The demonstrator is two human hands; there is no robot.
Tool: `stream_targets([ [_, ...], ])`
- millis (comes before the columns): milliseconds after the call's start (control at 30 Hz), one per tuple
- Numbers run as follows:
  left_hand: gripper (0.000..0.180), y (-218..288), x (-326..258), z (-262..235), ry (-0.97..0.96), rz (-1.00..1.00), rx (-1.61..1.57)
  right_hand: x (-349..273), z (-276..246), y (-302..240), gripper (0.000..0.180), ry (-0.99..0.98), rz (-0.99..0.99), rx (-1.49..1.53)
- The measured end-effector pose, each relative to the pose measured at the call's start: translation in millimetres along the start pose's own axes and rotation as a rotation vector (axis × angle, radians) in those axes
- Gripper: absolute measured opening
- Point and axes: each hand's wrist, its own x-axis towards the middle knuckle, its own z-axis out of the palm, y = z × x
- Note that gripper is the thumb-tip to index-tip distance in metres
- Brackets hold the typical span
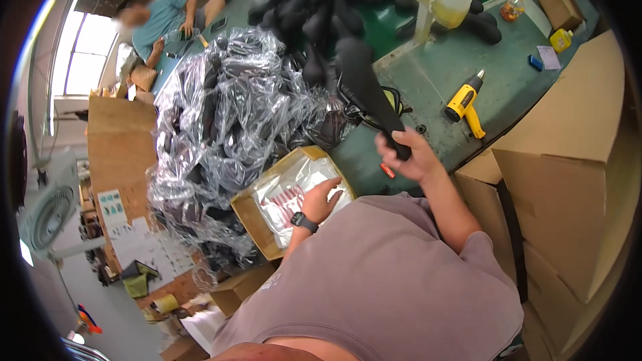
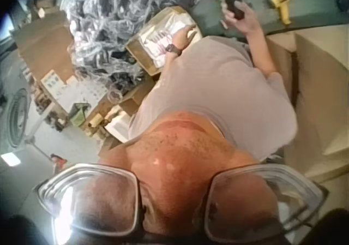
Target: Inspecting, cleaning, and organizing bicycle seats at a factory workstation.
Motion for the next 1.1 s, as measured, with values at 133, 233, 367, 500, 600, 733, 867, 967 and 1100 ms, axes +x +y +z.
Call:
stream_targets([
  [133,0.017,48.3,-30.5,-43.6,0.616,0.046,-0.096,-17.8,129.8,78.3,0.079,-0.1,-0.036,-0.571],
  [233,0.029,100.4,-63.9,-96.1,0.928,0.419,-0.012,-28.6,149.2,126.4,0.088,-0.256,0.113,-0.277],
  [367,0.043,164.0,-84.5,-140.3,0.317,0.938,0.067,-32.2,163.7,167.7,0.074,0.211,0.273,-0.028],
  [500,0.045,135.9,-70.6,-180.2,0.539,0.528,0.433,-43.9,168.3,186.6,0.089,-0.293,0.691,0.224],
  [600,0.039,73.3,-56.7,-219.1,0.689,0.212,0.164,-62.3,162.3,200.9,0.089,-0.261,0.642,0.037],
  [733,0.043,-4.8,-64.0,-218.3,0.56,-0.177,-0.268,-65.2,157.1,203.8,0.089,-0.155,0.618,0.031],
  [867,0.101,37.0,-109.1,-183.3,0.483,0.265,-0.33,-73.4,151.1,206.5,0.088,-0.122,0.571,-0.054],
  [967,0.092,53.4,-109.6,-186.3,0.377,0.088,-0.111,-75.5,150.6,203.8,0.085,-0.081,0.562,-0.171],
  [1100,0.06,14.6,-86.5,-203.3,0.202,0.1,-0.155,-76.2,144.7,194.8,0.083,-0.071,0.609,-0.3],
])
